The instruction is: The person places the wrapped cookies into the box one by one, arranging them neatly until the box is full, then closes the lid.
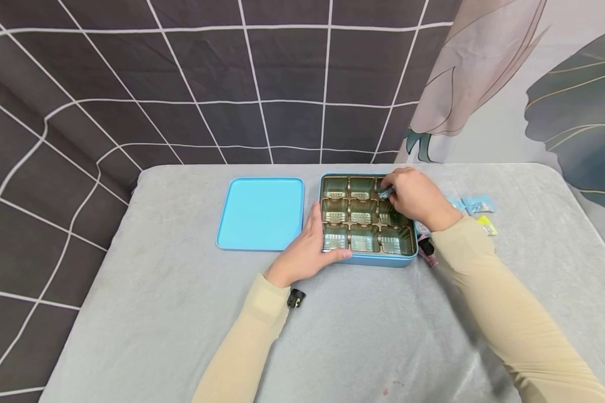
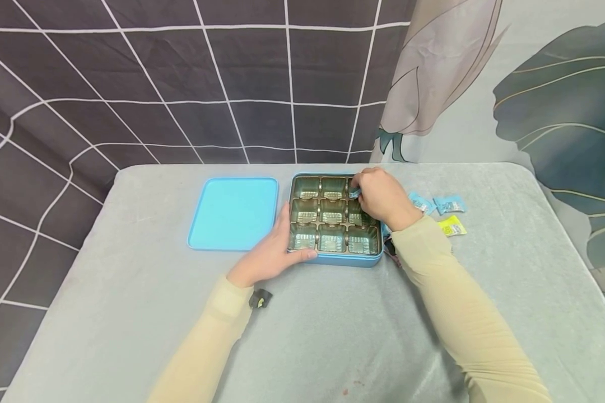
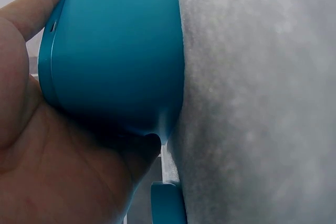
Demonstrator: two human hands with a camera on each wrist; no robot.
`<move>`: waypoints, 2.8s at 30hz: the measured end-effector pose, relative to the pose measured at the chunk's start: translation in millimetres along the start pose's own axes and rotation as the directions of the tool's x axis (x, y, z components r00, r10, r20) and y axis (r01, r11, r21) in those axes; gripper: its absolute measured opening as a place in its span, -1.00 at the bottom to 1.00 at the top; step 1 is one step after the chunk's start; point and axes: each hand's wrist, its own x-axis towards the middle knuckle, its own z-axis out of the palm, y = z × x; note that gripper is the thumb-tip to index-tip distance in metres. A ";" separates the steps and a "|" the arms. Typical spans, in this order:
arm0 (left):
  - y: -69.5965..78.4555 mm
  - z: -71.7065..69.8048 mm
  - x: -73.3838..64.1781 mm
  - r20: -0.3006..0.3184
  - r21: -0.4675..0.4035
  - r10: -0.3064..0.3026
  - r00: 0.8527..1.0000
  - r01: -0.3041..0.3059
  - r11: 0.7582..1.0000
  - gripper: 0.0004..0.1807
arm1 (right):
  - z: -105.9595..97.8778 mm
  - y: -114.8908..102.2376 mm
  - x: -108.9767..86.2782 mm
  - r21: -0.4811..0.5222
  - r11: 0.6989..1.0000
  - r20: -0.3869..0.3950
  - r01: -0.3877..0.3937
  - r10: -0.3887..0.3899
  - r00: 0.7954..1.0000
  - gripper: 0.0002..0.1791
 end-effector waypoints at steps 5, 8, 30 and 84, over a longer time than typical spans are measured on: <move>-0.5 -0.2 -0.7 0.006 -0.002 -0.006 1.000 0.006 1.000 0.33 | 0.0 -0.8 0.3 -0.020 1.000 0.021 0.002 -0.002 1.000 -0.82; -0.7 -0.5 -1.1 0.003 -0.001 -0.005 1.000 0.005 1.000 0.33 | 0.5 -0.6 0.2 -0.019 1.000 0.027 0.016 -0.015 1.000 -0.85; -2.7 0.0 1.3 0.001 0.008 0.016 1.000 -0.016 1.000 0.35 | 0.0 -0.6 -0.9 -0.031 0.997 0.023 0.065 -0.064 0.998 -0.79; -2.2 -0.7 0.6 0.006 0.013 0.012 1.000 -0.013 1.000 0.35 | -9.4 4.8 -23.3 0.016 1.000 -0.091 0.025 -0.024 0.996 -0.71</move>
